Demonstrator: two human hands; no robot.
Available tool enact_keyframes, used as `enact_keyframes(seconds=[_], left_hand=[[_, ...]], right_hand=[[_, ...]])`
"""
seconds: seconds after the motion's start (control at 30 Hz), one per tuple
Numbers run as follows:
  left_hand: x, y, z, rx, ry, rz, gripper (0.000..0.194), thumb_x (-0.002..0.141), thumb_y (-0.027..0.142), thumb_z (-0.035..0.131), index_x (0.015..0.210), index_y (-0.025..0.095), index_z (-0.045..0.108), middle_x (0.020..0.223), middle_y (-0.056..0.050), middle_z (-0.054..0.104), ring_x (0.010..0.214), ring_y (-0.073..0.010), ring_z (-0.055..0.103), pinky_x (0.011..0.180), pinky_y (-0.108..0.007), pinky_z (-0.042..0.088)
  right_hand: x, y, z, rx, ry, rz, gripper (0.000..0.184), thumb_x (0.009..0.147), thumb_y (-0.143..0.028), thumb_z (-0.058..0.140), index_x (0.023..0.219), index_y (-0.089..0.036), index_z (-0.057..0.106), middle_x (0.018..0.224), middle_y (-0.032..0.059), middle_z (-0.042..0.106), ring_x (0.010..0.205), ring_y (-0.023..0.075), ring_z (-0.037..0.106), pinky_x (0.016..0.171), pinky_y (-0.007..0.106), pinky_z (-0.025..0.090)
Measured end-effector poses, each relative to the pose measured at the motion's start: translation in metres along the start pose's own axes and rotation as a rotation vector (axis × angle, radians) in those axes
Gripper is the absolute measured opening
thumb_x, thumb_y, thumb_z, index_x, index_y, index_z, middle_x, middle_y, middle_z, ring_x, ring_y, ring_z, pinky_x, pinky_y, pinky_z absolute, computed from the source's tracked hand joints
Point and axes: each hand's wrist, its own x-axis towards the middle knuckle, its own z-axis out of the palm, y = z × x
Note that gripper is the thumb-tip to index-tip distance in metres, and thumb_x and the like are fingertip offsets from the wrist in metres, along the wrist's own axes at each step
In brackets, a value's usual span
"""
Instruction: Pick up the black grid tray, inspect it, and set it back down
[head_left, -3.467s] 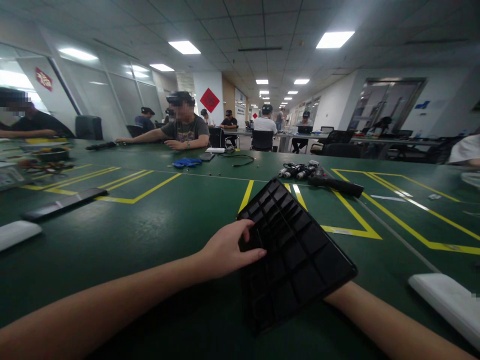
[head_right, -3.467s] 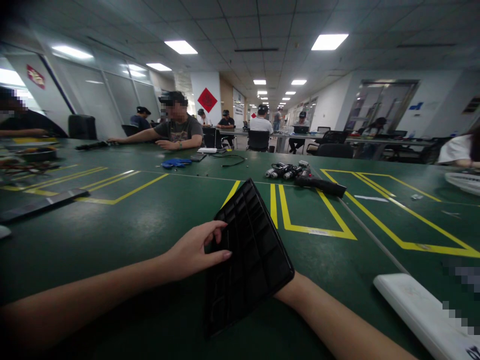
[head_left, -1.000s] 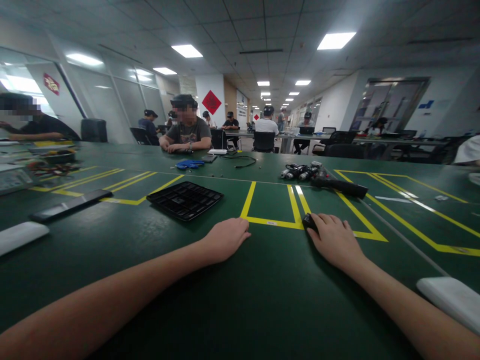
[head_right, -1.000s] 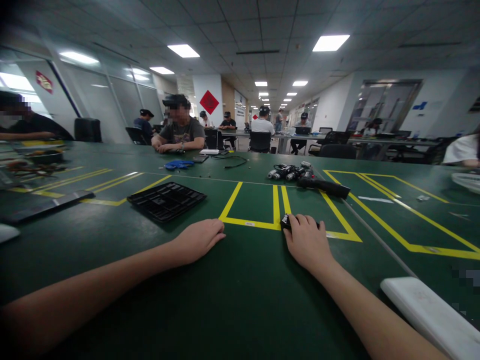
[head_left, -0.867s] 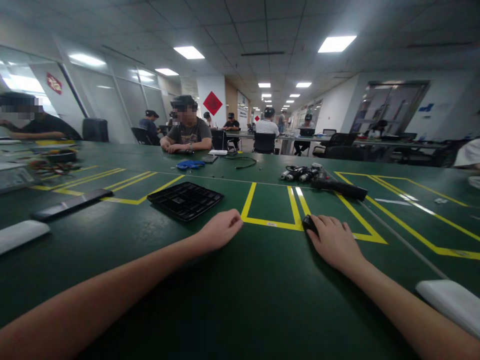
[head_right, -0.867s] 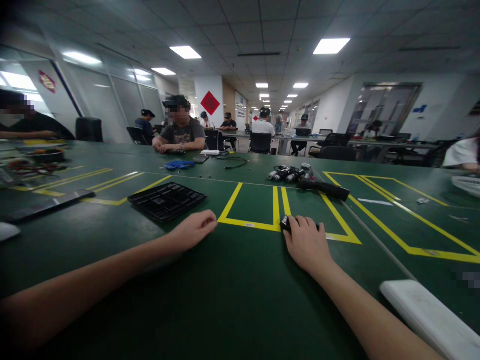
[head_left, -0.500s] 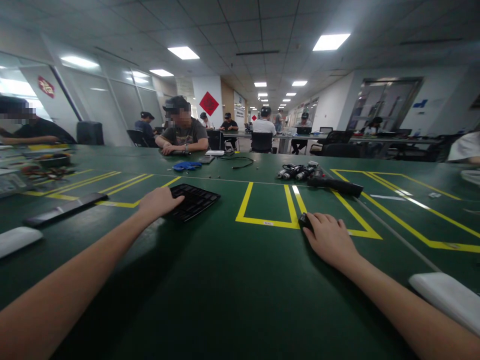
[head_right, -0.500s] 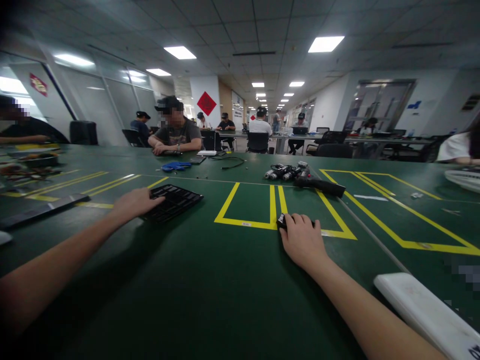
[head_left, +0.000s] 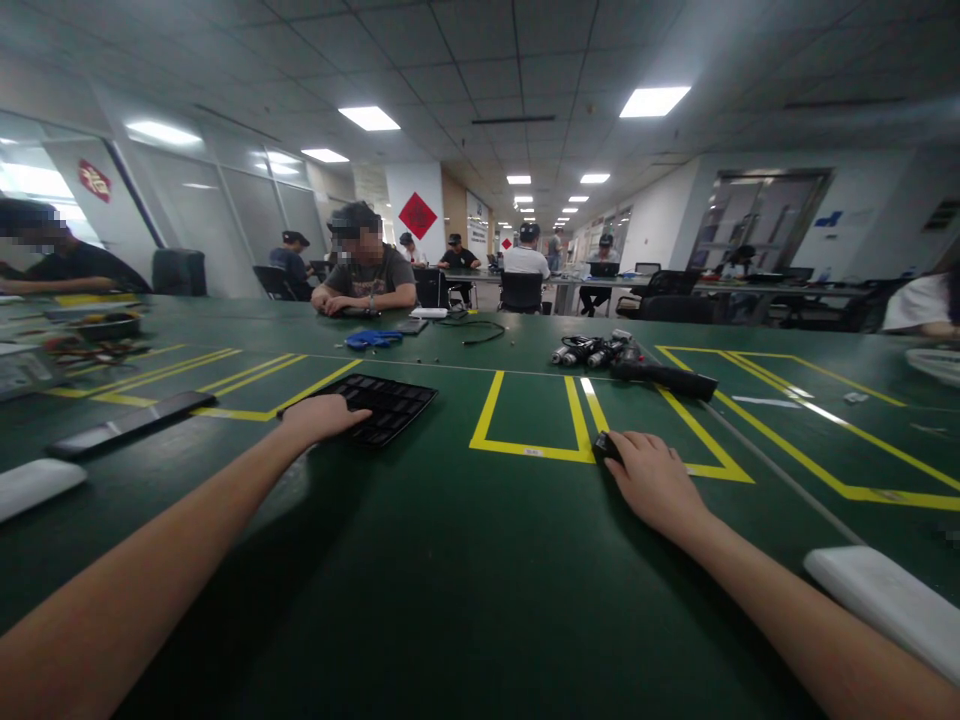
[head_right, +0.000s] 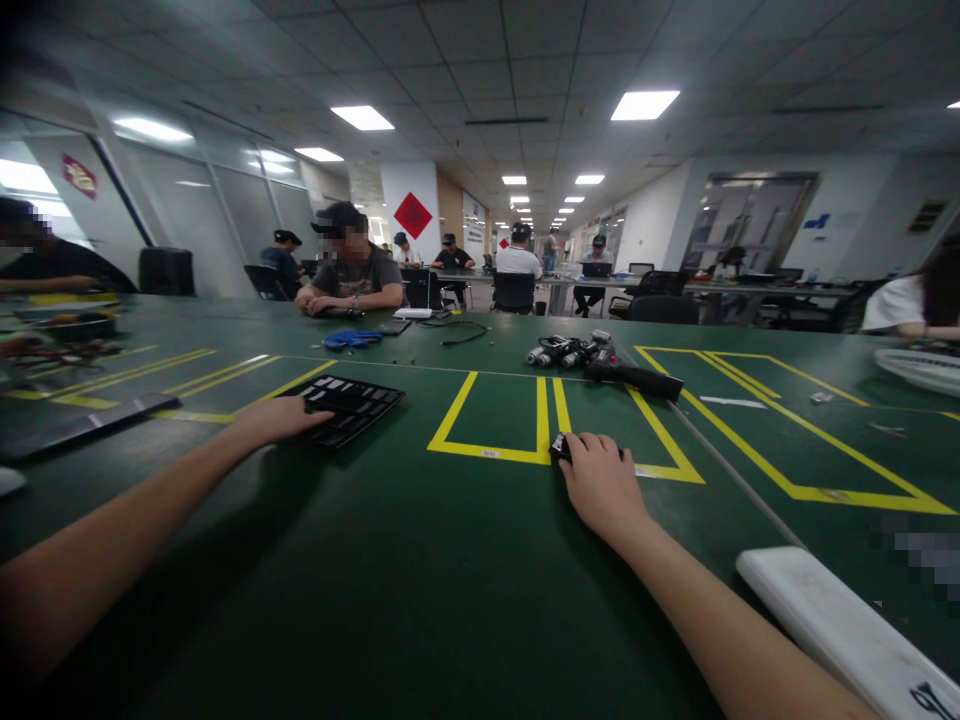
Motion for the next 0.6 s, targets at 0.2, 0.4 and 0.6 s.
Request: enact_keyframes(seconds=[0.2, 0.4, 0.6], left_hand=[[-0.021, 0.02, 0.004, 0.114, 0.071, 0.024, 0.049, 0.077, 0.056, 0.039, 0.08, 0.011, 0.058, 0.095, -0.019, 0.063, 0.088, -0.0335, 0.059, 0.068, -0.035, 0.042], [-0.085, 0.107, 0.042, -0.282, 0.11, 0.411, 0.042, 0.082, 0.049, 0.039, 0.101, 0.013, 0.051, 0.087, -0.009, 0.06, 0.081, -0.0226, 0.057, 0.065, -0.029, 0.04], [-0.135, 0.14, 0.062, -0.434, -0.058, 0.709, 0.035, 0.081, 0.036, 0.044, 0.108, 0.014, 0.043, 0.079, -0.003, 0.053, 0.076, -0.0183, 0.051, 0.065, -0.028, 0.039]], right_hand=[[0.001, -0.007, -0.011, 0.154, -0.019, 0.031, 0.041, 0.083, -0.025, 0.041, 0.121, -0.011, 0.049, 0.121, 0.0128, 0.054, 0.115, 0.0285, 0.044, 0.097, 0.046, 0.035], [-0.018, -0.051, -0.008, 0.62, -0.02, -0.145, 0.042, 0.08, -0.024, 0.045, 0.121, -0.016, 0.047, 0.12, 0.0103, 0.054, 0.112, 0.0211, 0.048, 0.098, 0.038, 0.038], [-0.039, -0.071, -0.006, 0.609, 0.068, -0.378, 0.044, 0.079, -0.018, 0.042, 0.119, -0.032, 0.05, 0.12, 0.0047, 0.056, 0.114, 0.0247, 0.049, 0.093, 0.044, 0.043]])
